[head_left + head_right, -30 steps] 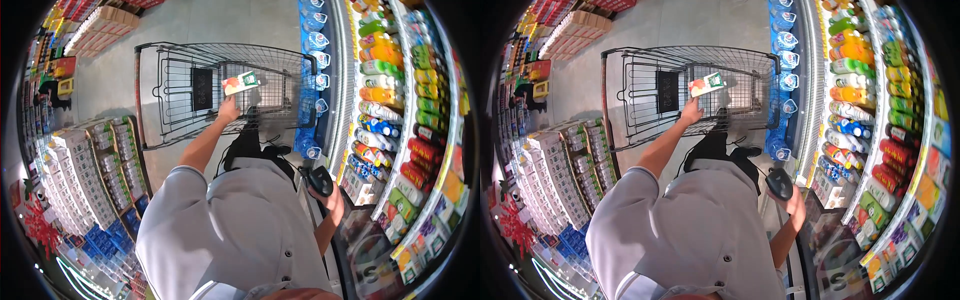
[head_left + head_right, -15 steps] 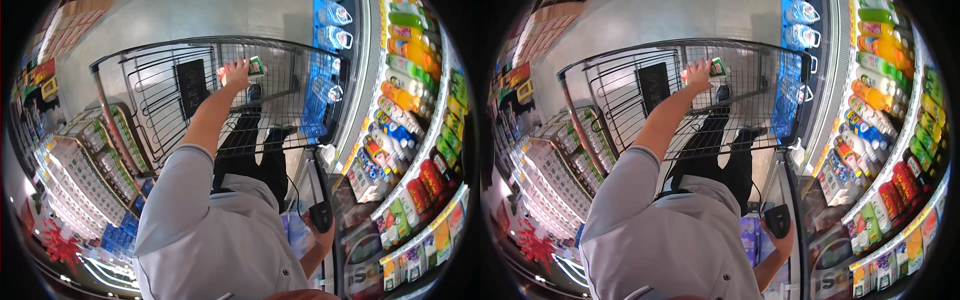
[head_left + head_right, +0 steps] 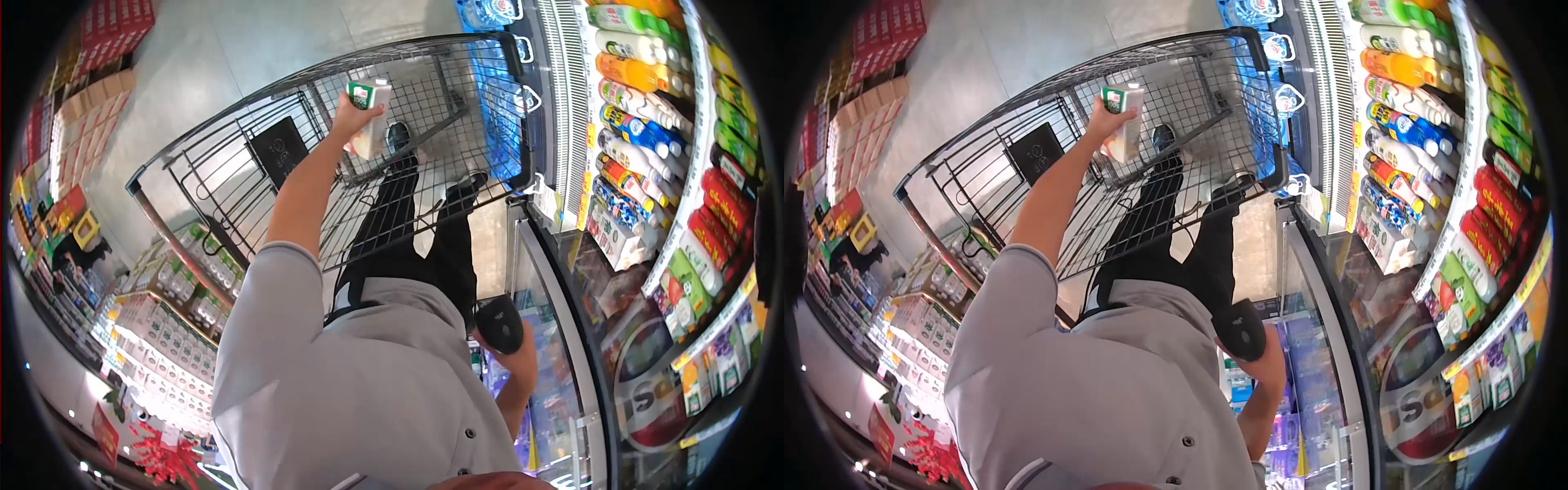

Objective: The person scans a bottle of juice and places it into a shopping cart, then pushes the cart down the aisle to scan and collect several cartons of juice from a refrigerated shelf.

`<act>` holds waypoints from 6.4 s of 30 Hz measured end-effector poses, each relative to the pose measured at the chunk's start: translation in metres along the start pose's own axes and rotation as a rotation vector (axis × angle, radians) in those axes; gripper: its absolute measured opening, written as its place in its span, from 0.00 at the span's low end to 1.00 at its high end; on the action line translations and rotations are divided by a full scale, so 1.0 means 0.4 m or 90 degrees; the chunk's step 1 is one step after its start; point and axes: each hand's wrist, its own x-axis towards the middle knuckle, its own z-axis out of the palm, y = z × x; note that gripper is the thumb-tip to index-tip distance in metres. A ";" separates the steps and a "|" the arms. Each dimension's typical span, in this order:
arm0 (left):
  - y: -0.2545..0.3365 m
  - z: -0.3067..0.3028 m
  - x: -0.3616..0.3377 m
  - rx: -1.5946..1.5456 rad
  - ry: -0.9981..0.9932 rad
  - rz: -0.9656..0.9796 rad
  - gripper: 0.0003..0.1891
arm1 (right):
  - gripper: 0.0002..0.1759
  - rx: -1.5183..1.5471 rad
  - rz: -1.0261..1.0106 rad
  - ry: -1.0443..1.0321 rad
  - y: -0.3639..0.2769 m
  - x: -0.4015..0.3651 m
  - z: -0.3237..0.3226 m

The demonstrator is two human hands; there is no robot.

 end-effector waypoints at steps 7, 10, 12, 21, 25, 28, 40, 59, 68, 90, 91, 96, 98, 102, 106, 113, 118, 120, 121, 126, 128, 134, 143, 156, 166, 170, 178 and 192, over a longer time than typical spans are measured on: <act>0.264 -0.057 -0.321 -0.376 -0.108 -0.155 0.37 | 0.17 -0.300 -0.208 0.225 -0.049 -0.032 0.032; 0.325 -0.059 -0.405 -0.513 -0.125 -0.130 0.39 | 0.14 -0.145 -0.184 -0.004 -0.099 -0.011 0.008; 0.356 -0.053 -0.447 -0.536 -0.129 -0.110 0.40 | 0.12 -0.062 -0.117 -0.010 -0.157 -0.028 0.004; 0.533 -0.087 -0.611 -0.522 -0.118 0.087 0.36 | 0.11 -0.049 -0.200 -0.009 -0.134 -0.106 -0.027; 0.551 -0.072 -0.658 -0.522 -0.089 0.115 0.35 | 0.10 -0.056 -0.138 -0.002 -0.104 -0.146 -0.072; 0.563 -0.040 -0.714 -0.600 -0.087 0.135 0.30 | 0.10 -0.009 -0.250 -0.004 0.017 -0.148 -0.116; 0.671 0.223 -1.013 -0.875 -0.582 0.168 0.54 | 0.21 0.164 -0.318 0.077 0.352 -0.263 -0.337; 0.920 0.643 -1.252 -0.350 -0.365 0.476 0.43 | 0.23 -0.287 -0.418 0.255 0.650 -0.221 -0.730; 1.224 0.919 -1.468 -0.364 -0.549 0.602 0.48 | 0.23 -0.351 -0.353 0.161 0.622 -0.211 -0.767; 1.589 1.521 -1.836 -0.478 -0.318 1.074 0.55 | 0.17 -0.303 -0.252 0.080 0.602 -0.250 -0.863; 1.581 1.544 -1.832 -0.468 -0.315 1.057 0.55 | 0.18 -0.279 -0.237 0.131 0.612 -0.249 -0.858; 1.559 1.640 -1.792 -0.486 -0.368 0.954 0.58 | 0.16 -0.229 -0.220 0.263 0.637 -0.256 -0.853; 1.548 1.677 -1.774 -0.457 -0.297 1.035 0.57 | 0.17 -0.219 -0.216 0.280 0.657 -0.243 -0.847; 1.564 1.674 -1.805 -0.498 -0.319 0.937 0.62 | 0.18 -0.196 -0.218 0.324 0.669 -0.233 -0.836; 1.585 1.670 -1.805 -0.289 -0.062 1.083 0.67 | 0.19 -0.193 -0.192 0.298 0.651 -0.239 -0.850; 1.603 1.672 -1.799 -0.121 -0.040 1.133 0.62 | 0.20 -0.185 -0.177 0.253 0.635 -0.256 -0.863; 1.521 1.667 -1.752 -0.020 -0.112 1.226 0.50 | 0.19 -0.188 -0.178 0.245 0.626 -0.271 -0.876; 1.492 1.685 -1.731 -0.011 -0.112 1.257 0.47 | 0.19 -0.192 -0.185 0.249 0.629 -0.264 -0.884; 1.481 1.689 -1.725 0.012 -0.130 1.279 0.48 | 0.19 -0.194 -0.192 0.249 0.637 -0.266 -0.884; 1.445 1.707 -1.678 0.149 -0.112 1.342 0.46 | 0.20 -0.196 -0.221 0.240 0.650 -0.257 -0.929; 1.436 1.718 -1.656 0.152 -0.101 1.358 0.45 | 0.20 -0.195 -0.232 0.235 0.659 -0.249 -0.929; 1.428 1.728 -1.637 0.196 -0.083 1.376 0.47 | 0.20 -0.205 -0.264 0.224 0.685 -0.214 -0.912; 1.426 1.625 -1.628 0.246 -0.218 1.373 0.39 | 0.25 -0.264 -0.241 0.202 0.668 -0.193 -0.874; 0.512 0.539 -0.853 0.557 0.407 0.431 0.33 | 0.26 -0.302 -0.400 0.065 0.570 -0.276 -0.785; 0.228 0.486 -0.924 0.624 0.308 0.028 0.50 | 0.25 -0.346 -0.296 0.031 0.549 -0.227 -0.631; 0.239 0.479 -0.910 0.679 0.318 0.008 0.48 | 0.26 -0.289 -0.287 0.056 0.546 -0.213 -0.604; 0.304 0.344 -0.745 0.566 0.314 0.103 0.46 | 0.30 -0.282 -0.220 0.119 0.400 -0.170 -0.492; 0.472 0.046 -0.421 0.417 0.299 0.159 0.43 | 0.19 -0.241 -0.201 -0.054 0.080 -0.112 -0.105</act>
